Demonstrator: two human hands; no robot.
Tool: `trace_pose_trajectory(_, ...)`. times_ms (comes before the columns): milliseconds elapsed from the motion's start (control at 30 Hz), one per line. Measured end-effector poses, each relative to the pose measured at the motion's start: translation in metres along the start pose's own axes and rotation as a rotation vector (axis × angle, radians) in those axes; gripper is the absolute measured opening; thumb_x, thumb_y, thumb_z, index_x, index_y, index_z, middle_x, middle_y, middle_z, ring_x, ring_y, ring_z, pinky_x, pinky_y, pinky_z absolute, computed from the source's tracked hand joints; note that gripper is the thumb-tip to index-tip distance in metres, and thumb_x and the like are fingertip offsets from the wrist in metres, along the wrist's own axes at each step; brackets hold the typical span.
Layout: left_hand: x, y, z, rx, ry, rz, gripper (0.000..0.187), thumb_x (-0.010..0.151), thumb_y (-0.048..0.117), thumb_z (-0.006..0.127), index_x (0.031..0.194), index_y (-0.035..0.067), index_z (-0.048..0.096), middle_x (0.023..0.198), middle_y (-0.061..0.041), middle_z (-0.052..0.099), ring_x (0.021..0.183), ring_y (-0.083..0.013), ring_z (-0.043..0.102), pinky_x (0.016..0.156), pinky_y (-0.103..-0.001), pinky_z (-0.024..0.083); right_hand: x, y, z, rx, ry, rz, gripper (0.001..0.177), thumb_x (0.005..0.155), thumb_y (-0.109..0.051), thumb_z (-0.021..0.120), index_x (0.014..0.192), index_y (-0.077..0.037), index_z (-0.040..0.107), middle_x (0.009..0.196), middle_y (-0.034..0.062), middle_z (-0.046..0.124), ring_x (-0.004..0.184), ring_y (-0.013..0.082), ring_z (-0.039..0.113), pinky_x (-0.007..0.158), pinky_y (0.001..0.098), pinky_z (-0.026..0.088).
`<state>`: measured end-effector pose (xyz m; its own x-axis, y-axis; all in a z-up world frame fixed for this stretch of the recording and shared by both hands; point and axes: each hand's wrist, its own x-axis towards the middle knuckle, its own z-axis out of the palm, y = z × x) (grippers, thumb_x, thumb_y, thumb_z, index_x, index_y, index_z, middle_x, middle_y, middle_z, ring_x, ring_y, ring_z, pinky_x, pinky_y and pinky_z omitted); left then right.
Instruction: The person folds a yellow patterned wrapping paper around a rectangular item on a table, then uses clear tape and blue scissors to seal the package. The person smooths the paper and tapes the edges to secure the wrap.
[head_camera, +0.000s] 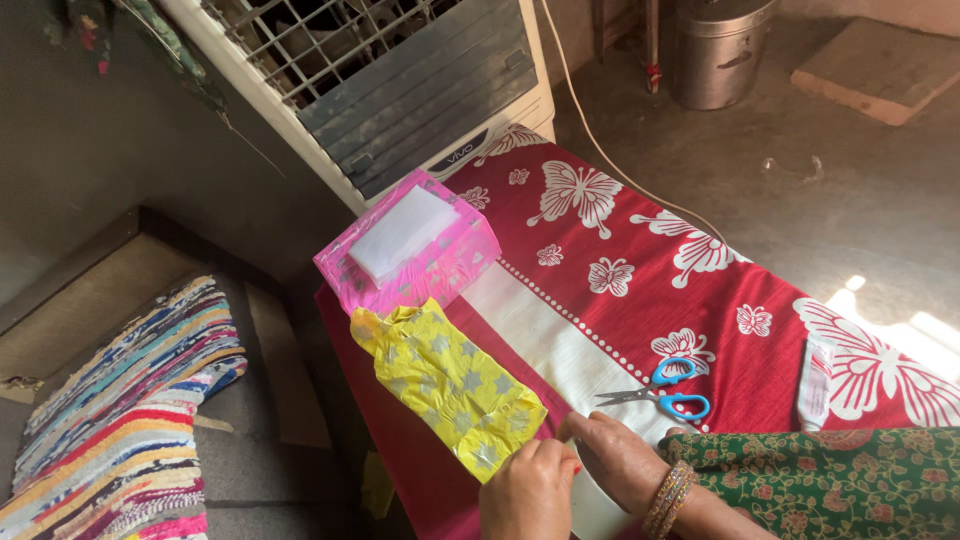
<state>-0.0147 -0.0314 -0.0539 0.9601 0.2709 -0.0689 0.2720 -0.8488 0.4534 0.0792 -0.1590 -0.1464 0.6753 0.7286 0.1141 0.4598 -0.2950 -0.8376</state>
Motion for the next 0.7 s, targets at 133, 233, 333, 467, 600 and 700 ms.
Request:
trace_pose_trajectory(133,-0.002,0.001,0.012,0.06,0.016,0.033,0.011,0.086,0.018,0.072,0.091,0.012,0.065,0.093,-0.006,0.069,0.095,-0.0261,0.07,0.075,-0.043,0.055,0.0,0.004,0.004,-0.004,0.026,-0.034,0.025,0.083,-0.002,0.059,0.107,-0.01,0.062,0.081,0.0135,0.069,0.086,0.0339,0.064,0.076,0.0439,0.052)
trace_pose_trajectory(233,-0.004,0.004,0.019,0.132,0.084,0.051,0.006,0.089,0.015,0.069,0.09,0.011,0.064,0.092,-0.007,0.068,0.096,-0.0248,0.07,0.078,-0.041,0.056,-0.003,0.004,0.004,-0.014,0.036,-0.058,0.024,0.083,-0.001,0.06,0.105,-0.009,0.062,0.081,0.0137,0.071,0.086,0.0345,0.064,0.079,0.044,0.051)
trace_pose_trajectory(333,-0.007,0.004,0.018,0.026,0.024,-0.033,0.016,0.087,0.016,0.069,0.103,0.013,0.066,0.104,-0.009,0.067,0.098,-0.0293,0.068,0.077,-0.045,0.054,-0.003,0.003,0.002,-0.003,0.018,-0.02,0.023,0.085,-0.001,0.061,0.106,-0.01,0.063,0.081,0.014,0.069,0.087,0.0329,0.065,0.077,0.0432,0.052)
trace_pose_trajectory(467,-0.013,0.0,0.005,-0.104,0.024,-0.083,0.014,0.09,0.02,0.067,0.103,0.017,0.071,0.104,-0.006,0.07,0.097,-0.029,0.07,0.078,-0.046,0.054,-0.001,0.0,0.005,-0.035,-0.019,0.0,0.026,0.083,0.0,0.06,0.107,-0.01,0.061,0.078,0.0151,0.067,0.086,0.0329,0.064,0.077,0.043,0.051)
trace_pose_trajectory(600,-0.012,0.001,-0.004,-0.121,-0.04,-0.12,0.013,0.088,0.025,0.069,0.099,0.02,0.072,0.098,-0.003,0.071,0.094,-0.0257,0.072,0.078,-0.044,0.056,-0.002,0.001,0.004,-0.023,-0.033,0.007,0.025,0.083,-0.002,0.061,0.107,-0.01,0.061,0.077,0.0162,0.066,0.085,0.0337,0.064,0.076,0.0439,0.052)
trace_pose_trajectory(700,-0.011,0.001,-0.007,-0.091,-0.072,-0.167,0.014,0.087,0.029,0.071,0.098,0.021,0.072,0.098,-0.001,0.072,0.093,-0.0253,0.072,0.078,-0.044,0.057,-0.002,-0.001,0.003,-0.038,-0.025,0.035,0.021,0.086,-0.005,0.061,0.106,-0.01,0.062,0.078,0.0168,0.066,0.085,0.0349,0.065,0.076,0.0453,0.052)
